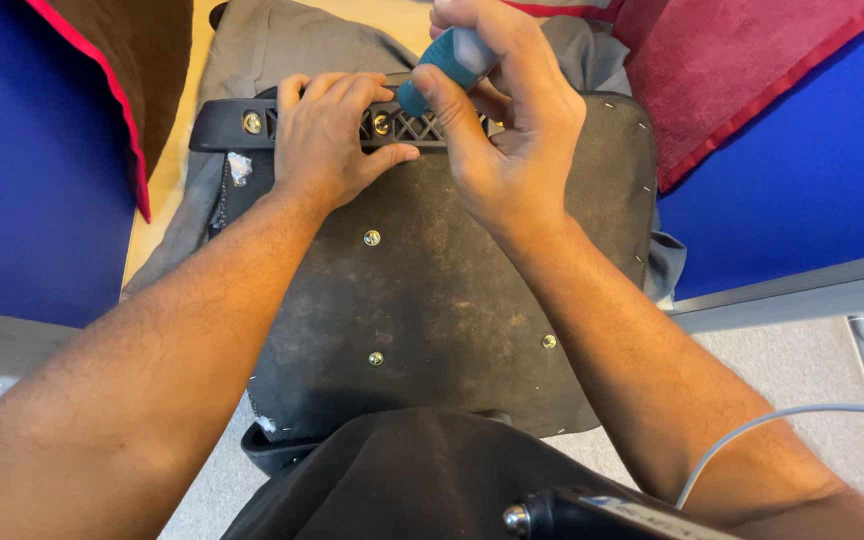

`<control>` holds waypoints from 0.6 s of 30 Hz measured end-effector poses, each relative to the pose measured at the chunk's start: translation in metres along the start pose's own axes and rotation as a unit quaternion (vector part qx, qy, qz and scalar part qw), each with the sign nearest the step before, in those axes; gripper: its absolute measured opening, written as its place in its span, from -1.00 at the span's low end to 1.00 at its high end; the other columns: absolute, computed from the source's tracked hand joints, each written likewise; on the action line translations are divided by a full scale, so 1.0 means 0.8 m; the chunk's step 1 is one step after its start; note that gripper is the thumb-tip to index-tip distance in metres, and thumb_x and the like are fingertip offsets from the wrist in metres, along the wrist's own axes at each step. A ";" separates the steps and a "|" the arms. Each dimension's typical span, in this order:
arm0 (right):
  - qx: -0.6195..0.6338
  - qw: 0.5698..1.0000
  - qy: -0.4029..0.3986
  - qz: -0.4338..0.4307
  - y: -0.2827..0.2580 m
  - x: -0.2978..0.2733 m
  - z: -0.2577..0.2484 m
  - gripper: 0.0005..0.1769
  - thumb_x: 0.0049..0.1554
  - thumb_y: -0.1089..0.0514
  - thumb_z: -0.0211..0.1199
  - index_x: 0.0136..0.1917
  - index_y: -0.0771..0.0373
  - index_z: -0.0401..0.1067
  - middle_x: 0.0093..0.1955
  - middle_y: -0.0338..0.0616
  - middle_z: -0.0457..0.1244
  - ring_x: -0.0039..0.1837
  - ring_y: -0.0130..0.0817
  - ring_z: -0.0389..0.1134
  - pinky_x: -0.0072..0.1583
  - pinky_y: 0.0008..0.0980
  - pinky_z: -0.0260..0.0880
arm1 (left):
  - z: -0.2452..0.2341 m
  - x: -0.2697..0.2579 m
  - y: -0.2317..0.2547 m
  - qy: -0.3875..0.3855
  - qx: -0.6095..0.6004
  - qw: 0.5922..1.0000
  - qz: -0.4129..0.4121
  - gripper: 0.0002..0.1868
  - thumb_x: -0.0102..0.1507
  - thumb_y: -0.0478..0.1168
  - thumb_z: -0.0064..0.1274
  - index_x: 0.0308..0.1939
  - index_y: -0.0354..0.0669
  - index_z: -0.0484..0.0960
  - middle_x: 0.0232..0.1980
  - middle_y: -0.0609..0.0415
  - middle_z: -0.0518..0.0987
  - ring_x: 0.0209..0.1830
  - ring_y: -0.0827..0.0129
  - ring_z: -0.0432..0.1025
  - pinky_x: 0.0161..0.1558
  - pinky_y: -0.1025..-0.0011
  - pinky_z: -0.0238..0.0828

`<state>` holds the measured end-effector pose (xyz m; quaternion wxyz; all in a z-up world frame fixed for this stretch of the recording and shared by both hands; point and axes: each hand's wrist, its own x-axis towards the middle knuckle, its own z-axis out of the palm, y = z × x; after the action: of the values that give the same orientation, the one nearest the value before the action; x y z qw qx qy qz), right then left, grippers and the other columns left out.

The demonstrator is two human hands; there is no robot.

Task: The person uses a screwdriver to remove screws from a plastic bracket attached to a black upholstered chair seat. After removing the screws, the bracket is lifted off the seat.

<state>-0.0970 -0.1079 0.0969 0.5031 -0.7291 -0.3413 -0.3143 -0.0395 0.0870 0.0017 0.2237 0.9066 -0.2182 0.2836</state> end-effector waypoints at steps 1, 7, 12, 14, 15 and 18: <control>-0.004 1.000 0.001 -0.004 0.001 -0.002 -0.001 -0.66 0.41 0.28 0.38 0.36 0.19 0.33 0.26 -0.23 0.29 0.27 -0.51 0.40 0.22 -0.53 0.63 | 0.000 0.000 0.001 -0.001 -0.001 1.000 0.003 -0.30 0.08 0.24 0.46 0.08 -0.09 0.59 0.19 0.13 0.61 0.27 0.23 0.38 0.24 0.10 0.06; 0.125 0.991 0.043 0.016 0.018 -0.007 0.032 -0.74 0.52 0.36 0.09 0.36 0.16 0.12 0.22 -0.18 0.23 0.16 -0.58 0.26 0.19 -0.59 0.36 | -0.001 -0.001 -0.005 0.018 0.004 1.000 0.025 -0.29 0.08 0.23 0.47 0.08 -0.11 0.57 0.19 0.12 0.61 0.26 0.22 0.40 0.22 0.10 0.08; 0.179 0.977 0.116 0.008 0.026 0.000 0.068 -0.80 0.45 0.33 0.08 0.23 0.16 0.12 0.03 -0.23 0.19 0.06 -0.56 0.24 0.17 -0.56 0.30 | 0.004 -0.004 -0.009 0.028 -0.015 0.999 0.025 -0.23 0.09 0.22 0.46 0.16 -0.17 0.55 0.13 0.17 0.63 0.26 0.22 0.41 0.24 0.08 0.07; 0.180 0.973 0.143 0.026 0.024 0.003 0.087 -0.85 0.49 0.28 0.13 0.19 0.18 0.17 -0.01 -0.24 0.18 -0.03 -0.57 0.24 0.07 -0.58 0.28 | 0.003 -0.005 -0.010 0.030 -0.006 0.999 0.030 -0.26 0.09 0.17 0.46 0.16 -0.15 0.55 0.14 0.15 0.62 0.25 0.23 0.41 0.24 0.09 0.08; 0.178 0.972 0.149 0.026 0.024 0.005 0.092 -0.84 0.49 0.27 0.17 0.17 0.19 0.18 -0.02 -0.25 0.18 -0.05 -0.58 0.23 0.05 -0.59 0.27 | 0.003 -0.006 -0.010 0.032 -0.001 0.999 0.030 -0.28 0.09 0.15 0.46 0.16 -0.14 0.55 0.15 0.14 0.61 0.25 0.24 0.41 0.24 0.09 0.08; 0.171 0.972 0.160 0.006 0.027 0.016 0.100 -0.73 0.43 0.26 0.30 0.10 0.21 0.18 -0.08 -0.27 0.17 -0.06 -0.59 0.19 0.04 -0.61 0.25 | 0.001 -0.004 -0.011 0.027 0.012 0.999 0.022 -0.35 0.10 0.13 0.45 0.11 -0.09 0.56 0.14 0.14 0.61 0.25 0.26 0.40 0.25 0.09 0.08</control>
<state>-0.0628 -0.0357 0.0722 0.6703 -0.5748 -0.3005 -0.3606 -0.0368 0.0945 -0.0034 0.2127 0.8961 -0.2286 0.3156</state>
